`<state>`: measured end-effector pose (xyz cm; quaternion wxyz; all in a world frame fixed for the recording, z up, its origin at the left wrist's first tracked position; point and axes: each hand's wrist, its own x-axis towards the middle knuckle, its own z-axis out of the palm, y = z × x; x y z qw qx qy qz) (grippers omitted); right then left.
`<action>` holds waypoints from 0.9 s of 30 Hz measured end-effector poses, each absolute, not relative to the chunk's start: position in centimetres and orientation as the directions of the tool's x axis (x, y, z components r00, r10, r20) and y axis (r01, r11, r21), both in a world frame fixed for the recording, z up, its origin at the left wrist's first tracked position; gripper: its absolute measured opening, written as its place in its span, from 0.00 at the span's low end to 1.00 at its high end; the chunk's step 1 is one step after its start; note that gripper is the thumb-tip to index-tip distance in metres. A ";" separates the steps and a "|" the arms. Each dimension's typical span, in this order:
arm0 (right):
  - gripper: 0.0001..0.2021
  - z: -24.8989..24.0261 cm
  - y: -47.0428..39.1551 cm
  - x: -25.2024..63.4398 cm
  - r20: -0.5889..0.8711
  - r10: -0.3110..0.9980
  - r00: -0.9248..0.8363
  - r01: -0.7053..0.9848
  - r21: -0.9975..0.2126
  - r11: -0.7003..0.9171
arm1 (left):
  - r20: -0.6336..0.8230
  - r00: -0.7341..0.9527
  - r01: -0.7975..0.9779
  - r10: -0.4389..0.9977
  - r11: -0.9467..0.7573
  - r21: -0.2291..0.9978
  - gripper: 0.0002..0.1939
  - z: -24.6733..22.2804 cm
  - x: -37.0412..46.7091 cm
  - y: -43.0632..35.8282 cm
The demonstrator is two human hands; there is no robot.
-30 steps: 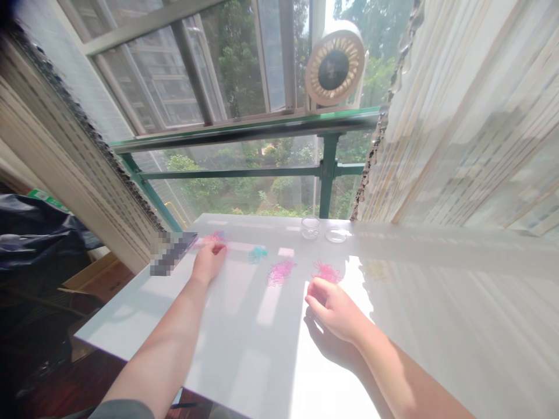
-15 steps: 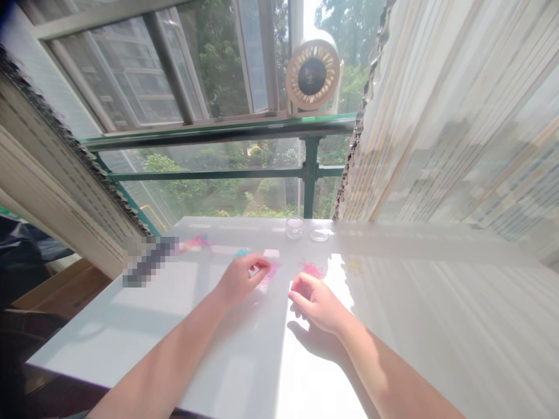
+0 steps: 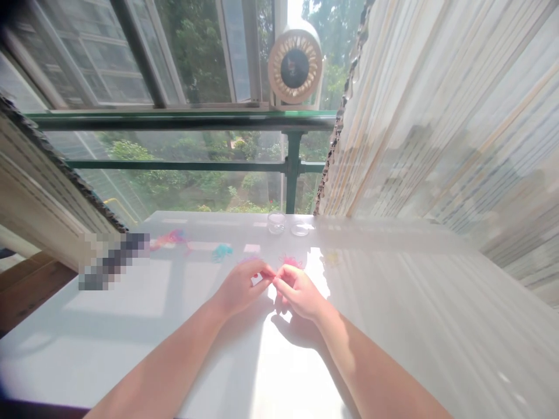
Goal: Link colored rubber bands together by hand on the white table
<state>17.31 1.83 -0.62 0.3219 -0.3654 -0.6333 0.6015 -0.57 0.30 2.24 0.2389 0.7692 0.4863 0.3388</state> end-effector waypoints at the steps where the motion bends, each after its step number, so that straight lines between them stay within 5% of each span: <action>1: 0.12 -0.6 1.8 17.3 -0.036 0.851 -0.523 0.073 -0.997 0.003 | 0.288 0.296 0.594 0.911 -0.411 0.692 0.08 2.1 -0.8 0.3; 15: 0.13 -0.5 1.9 17.5 -0.029 0.829 -0.558 0.020 -1.000 -0.022 | 0.469 0.319 0.582 0.824 -0.561 0.589 0.06 0.8 -0.8 0.4; 27: 0.13 -0.6 2.0 17.5 -0.019 0.830 -0.558 0.065 -0.998 0.020 | 0.436 0.381 0.575 0.816 -0.578 0.579 0.08 1.0 -0.9 0.3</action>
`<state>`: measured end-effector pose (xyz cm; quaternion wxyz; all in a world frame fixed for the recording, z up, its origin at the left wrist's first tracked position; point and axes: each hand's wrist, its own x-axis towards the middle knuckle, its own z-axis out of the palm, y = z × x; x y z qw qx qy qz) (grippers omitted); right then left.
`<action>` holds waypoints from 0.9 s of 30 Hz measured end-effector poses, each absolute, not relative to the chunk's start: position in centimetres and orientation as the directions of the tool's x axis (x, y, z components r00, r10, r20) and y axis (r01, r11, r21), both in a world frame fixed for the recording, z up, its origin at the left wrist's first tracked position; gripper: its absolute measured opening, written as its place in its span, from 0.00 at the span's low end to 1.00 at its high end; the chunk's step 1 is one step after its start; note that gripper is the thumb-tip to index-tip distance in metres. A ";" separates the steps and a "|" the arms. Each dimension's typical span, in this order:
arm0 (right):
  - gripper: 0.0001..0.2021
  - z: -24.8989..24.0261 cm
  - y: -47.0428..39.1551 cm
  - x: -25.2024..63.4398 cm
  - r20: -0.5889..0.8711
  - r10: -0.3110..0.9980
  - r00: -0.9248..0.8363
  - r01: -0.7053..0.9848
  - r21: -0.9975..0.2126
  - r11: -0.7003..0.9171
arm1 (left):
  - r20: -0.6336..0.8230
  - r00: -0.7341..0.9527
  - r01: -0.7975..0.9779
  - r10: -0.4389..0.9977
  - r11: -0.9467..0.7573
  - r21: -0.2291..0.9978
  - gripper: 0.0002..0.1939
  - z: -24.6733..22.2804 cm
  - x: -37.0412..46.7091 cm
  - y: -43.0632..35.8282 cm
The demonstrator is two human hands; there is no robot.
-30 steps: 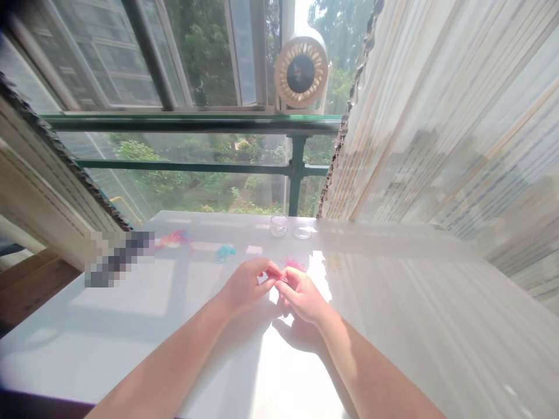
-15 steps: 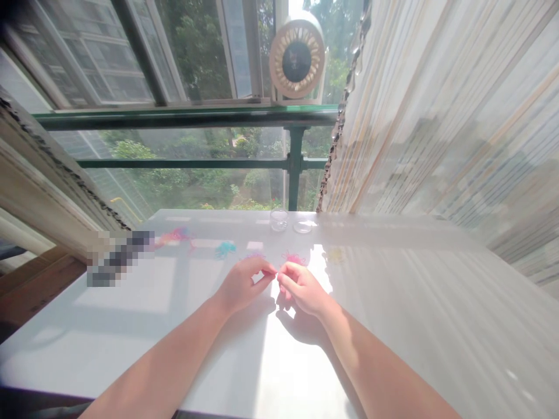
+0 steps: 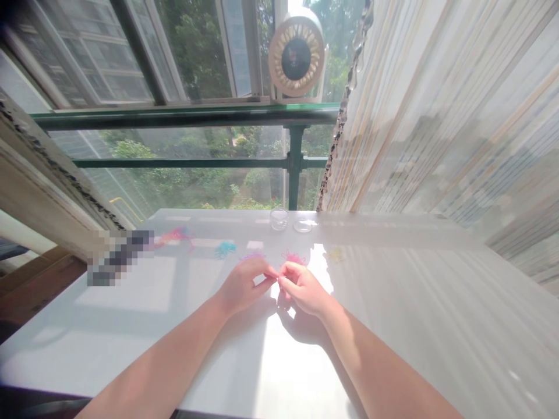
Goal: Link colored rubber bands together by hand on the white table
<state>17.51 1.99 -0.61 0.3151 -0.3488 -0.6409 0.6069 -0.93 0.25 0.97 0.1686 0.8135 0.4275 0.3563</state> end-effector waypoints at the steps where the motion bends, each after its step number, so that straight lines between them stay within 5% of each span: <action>1: 0.13 -0.5 1.9 17.5 -0.031 0.829 -0.559 0.066 -0.998 0.007 | 0.434 0.382 0.575 0.816 -0.577 0.580 0.08 1.0 -0.9 0.2; 27: 0.09 -0.5 1.8 17.4 -0.040 0.861 -0.508 0.177 -0.983 0.059 | 0.253 0.262 0.611 0.931 -0.363 0.704 0.07 1.4 -0.7 -0.1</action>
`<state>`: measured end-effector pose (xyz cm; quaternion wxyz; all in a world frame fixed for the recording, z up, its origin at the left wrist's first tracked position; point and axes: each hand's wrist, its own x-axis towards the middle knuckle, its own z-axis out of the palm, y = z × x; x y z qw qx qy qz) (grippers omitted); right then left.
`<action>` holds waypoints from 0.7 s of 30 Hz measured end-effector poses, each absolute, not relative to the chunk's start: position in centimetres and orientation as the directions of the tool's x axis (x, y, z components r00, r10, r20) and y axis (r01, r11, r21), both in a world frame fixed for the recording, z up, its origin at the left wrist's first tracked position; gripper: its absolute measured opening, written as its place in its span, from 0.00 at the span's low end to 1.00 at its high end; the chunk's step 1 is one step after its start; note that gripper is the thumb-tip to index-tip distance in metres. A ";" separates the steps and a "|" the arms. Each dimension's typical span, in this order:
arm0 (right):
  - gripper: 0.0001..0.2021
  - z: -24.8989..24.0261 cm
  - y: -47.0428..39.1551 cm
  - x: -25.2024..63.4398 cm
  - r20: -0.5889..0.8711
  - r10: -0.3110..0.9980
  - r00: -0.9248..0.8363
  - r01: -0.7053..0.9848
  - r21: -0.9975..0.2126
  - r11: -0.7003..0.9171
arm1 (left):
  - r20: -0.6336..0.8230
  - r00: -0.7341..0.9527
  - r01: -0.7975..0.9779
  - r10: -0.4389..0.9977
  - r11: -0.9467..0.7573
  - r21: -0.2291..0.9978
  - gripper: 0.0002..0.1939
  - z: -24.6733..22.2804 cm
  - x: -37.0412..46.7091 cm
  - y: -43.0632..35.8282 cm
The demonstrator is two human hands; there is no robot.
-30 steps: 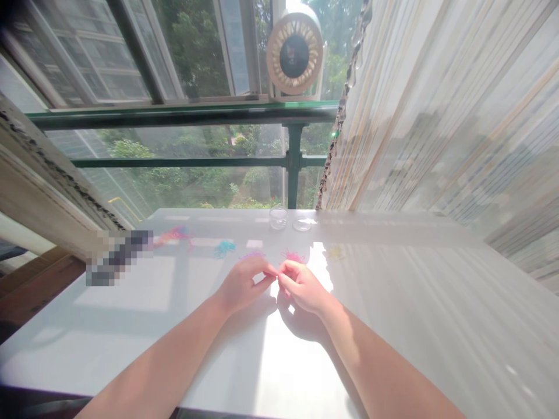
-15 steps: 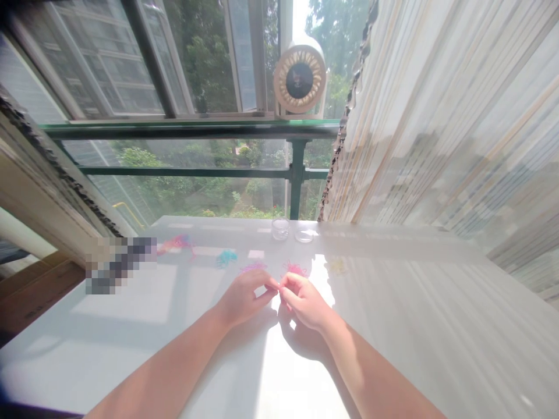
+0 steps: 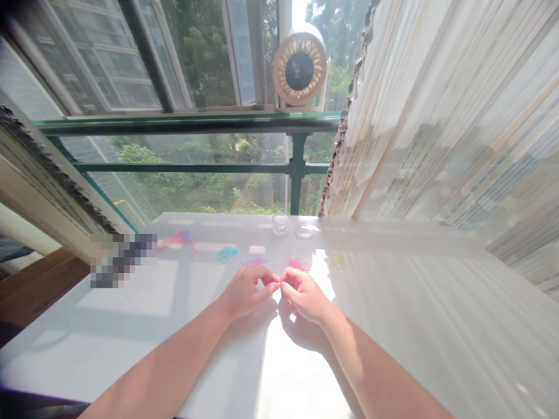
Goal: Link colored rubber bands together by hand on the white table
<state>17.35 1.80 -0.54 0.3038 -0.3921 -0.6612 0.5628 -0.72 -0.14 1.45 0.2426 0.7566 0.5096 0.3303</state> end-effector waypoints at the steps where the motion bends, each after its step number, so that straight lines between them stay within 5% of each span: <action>1: 0.09 -0.6 1.8 17.3 -0.037 0.861 -0.508 0.176 -0.983 0.061 | 0.251 0.263 0.613 0.932 -0.362 0.702 0.07 1.5 -0.7 -0.1; 21: 0.08 -0.6 1.7 17.2 0.043 0.885 -0.463 0.171 -0.976 0.136 | 0.284 0.243 0.621 0.927 -0.374 0.689 0.06 1.1 -1.0 0.0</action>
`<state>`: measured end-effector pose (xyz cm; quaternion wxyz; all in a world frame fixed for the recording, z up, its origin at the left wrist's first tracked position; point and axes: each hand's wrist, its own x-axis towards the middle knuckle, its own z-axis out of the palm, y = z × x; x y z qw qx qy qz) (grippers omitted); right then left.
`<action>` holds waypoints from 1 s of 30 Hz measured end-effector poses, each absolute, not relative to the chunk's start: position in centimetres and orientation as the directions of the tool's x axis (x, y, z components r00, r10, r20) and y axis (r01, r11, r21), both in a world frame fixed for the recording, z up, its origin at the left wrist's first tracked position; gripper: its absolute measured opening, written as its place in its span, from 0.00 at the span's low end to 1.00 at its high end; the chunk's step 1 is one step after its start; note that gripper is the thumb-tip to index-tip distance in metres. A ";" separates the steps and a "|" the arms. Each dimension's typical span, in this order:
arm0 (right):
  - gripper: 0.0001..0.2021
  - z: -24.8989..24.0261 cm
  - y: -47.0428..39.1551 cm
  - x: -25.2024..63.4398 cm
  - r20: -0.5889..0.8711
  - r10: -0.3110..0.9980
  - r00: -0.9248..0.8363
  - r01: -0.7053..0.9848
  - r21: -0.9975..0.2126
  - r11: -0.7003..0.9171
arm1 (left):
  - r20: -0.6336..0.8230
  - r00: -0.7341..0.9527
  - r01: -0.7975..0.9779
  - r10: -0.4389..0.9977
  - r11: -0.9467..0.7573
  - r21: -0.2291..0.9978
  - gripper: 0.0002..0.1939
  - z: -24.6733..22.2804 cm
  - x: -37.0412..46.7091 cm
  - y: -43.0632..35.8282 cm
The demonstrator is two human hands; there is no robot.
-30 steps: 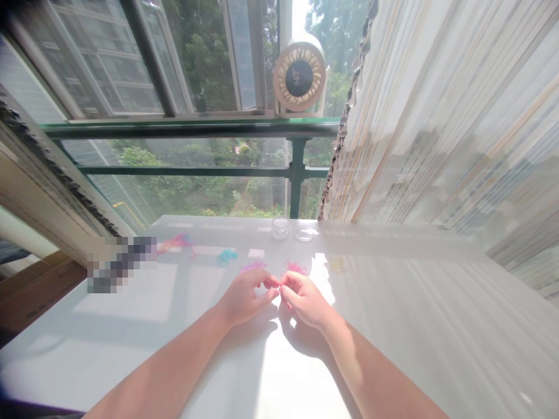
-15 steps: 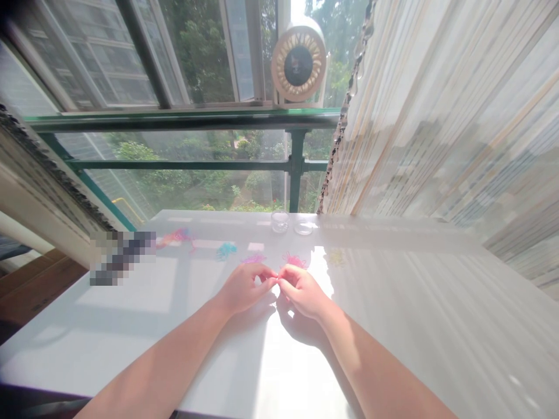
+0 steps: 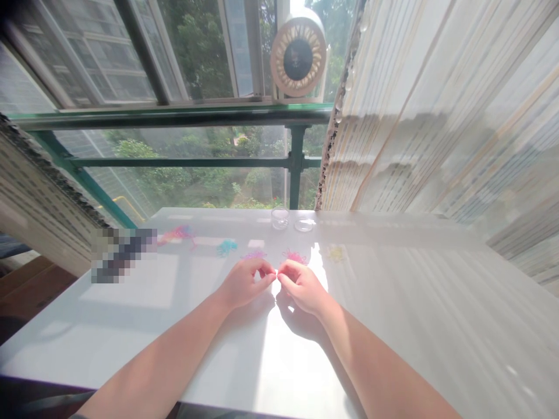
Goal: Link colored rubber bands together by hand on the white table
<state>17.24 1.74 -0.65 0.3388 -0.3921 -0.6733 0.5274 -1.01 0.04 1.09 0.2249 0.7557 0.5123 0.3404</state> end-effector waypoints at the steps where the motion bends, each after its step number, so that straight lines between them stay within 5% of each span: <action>1: 0.07 -0.6 1.7 17.3 0.054 0.890 -0.453 0.172 -0.974 0.147 | 0.291 0.243 0.615 0.925 -0.380 0.691 0.06 1.1 -1.1 0.1; 9: 0.05 -0.3 1.9 17.4 0.112 0.925 -0.363 0.169 -0.968 0.183 | 0.326 0.266 0.590 0.907 -0.420 0.689 0.07 1.5 -1.4 0.2; 21: 0.10 0.1 1.2 17.4 0.050 0.839 -0.542 0.081 -0.990 0.112 | 0.322 0.263 0.573 0.910 -0.415 0.706 0.06 1.4 -1.1 -0.1; 30: 0.07 -0.6 1.6 17.5 0.064 0.896 -0.439 0.188 -0.969 0.162 | 0.327 0.258 0.565 0.909 -0.417 0.712 0.06 1.2 -1.3 0.1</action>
